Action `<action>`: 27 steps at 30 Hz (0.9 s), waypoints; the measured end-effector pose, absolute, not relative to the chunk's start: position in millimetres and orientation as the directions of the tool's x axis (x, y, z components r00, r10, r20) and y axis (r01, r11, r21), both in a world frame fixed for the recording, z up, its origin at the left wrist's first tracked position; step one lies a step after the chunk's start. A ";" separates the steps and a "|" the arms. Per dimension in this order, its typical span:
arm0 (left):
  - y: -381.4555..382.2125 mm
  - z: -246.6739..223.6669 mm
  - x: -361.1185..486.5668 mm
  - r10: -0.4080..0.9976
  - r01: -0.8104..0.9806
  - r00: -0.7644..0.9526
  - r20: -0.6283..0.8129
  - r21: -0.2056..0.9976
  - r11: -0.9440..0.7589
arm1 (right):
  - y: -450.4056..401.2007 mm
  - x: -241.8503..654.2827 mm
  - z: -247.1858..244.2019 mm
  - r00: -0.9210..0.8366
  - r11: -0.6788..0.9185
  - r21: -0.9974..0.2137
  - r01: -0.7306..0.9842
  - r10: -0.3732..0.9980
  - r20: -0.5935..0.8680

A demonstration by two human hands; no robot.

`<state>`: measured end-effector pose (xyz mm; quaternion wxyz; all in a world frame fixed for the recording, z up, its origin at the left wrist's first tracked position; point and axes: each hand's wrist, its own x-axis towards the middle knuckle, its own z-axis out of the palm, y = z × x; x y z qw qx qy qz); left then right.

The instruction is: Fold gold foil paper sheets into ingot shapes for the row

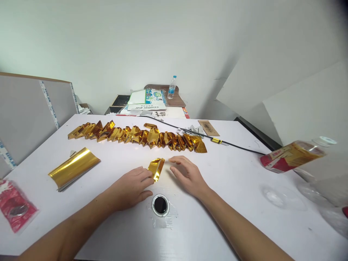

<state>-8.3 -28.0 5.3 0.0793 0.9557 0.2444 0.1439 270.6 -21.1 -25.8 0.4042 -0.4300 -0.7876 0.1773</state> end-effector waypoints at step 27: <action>-8.0 1.8 -26.7 0.528 0.477 0.774 0.349 0.227 -0.849 | -36.9 255.7 -10.8 -0.651 0.720 -0.524 0.456 0.671 0.355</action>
